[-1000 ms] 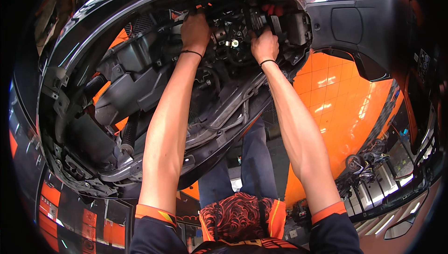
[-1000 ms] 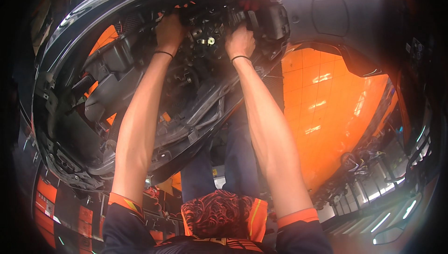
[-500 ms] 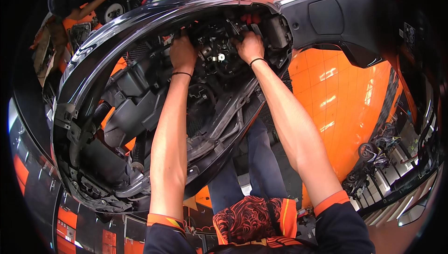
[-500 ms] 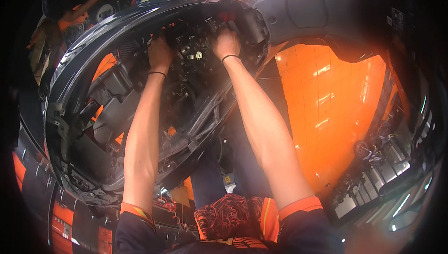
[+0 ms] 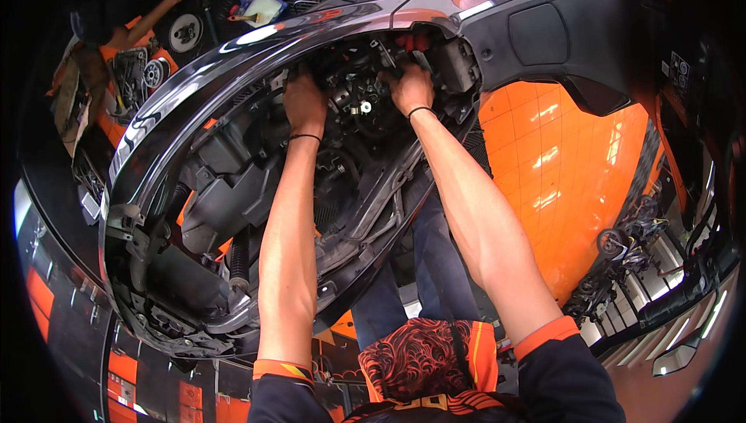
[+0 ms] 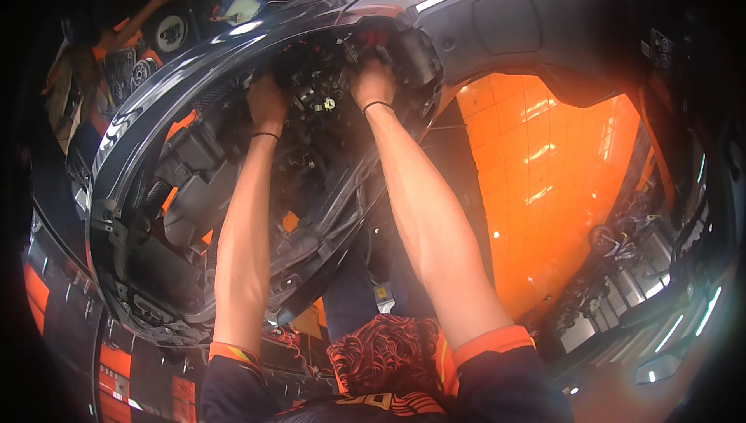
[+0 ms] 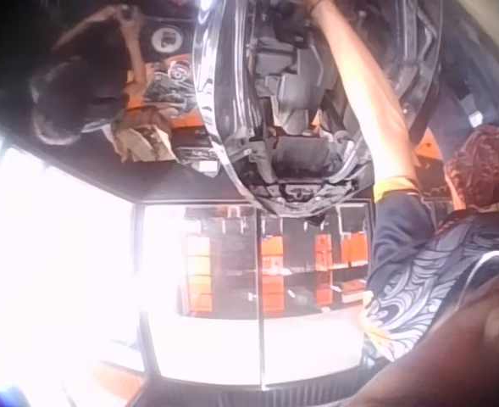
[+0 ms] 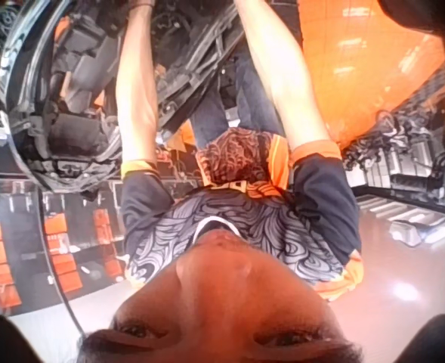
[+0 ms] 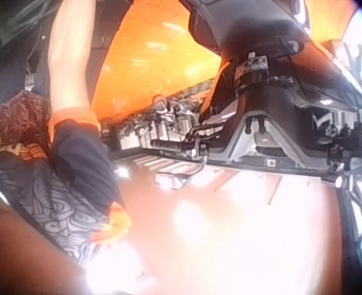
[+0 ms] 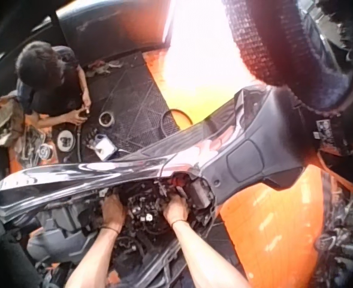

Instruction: The person works on the under-seat compartment of a scooter, using a screwdriver to tighten screws and a cloth to wipe the interior. They then place the seat back onto the scooter and secure it by tightening screws around the edges.

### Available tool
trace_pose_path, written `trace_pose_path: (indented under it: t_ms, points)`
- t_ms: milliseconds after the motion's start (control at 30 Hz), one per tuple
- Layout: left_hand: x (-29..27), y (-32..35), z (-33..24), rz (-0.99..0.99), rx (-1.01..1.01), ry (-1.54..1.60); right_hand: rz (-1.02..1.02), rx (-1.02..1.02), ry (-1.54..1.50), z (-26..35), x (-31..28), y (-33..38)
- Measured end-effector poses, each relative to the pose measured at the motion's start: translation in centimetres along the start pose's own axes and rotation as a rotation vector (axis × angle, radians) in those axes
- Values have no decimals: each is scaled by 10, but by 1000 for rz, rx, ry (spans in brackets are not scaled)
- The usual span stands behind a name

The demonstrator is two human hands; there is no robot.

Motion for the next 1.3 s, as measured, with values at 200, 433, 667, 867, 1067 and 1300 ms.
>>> trace_pose_path:
  t_ms: [200,433,667,867,1067,1300]
  points:
    - [4,-5,-1,19,-28,5,85,-362,316,28,-1,-9]
    - [3,0,0,-15,-34,-11,24,-96,337,14,1,-3]
    - [18,2,5,129,-77,-39,-74,-110,380,22,-1,4]
    - [8,0,0,-66,24,-10,-93,-132,387,26,-5,4]
    - [18,-2,3,14,1,-138,-76,-76,344,16,-1,-3]
    - [3,-3,-3,-40,86,-45,-122,-18,271,15,-5,-2]
Point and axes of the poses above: each hand's wrist, its own y-axis away from the middle knuckle, its own x-axis out of the palm, z = x × y, the point moved 10 cm from there along -y, towards the middle knuckle, and after that the axes turned 8 degrees about -z, right-handed, at the moved point
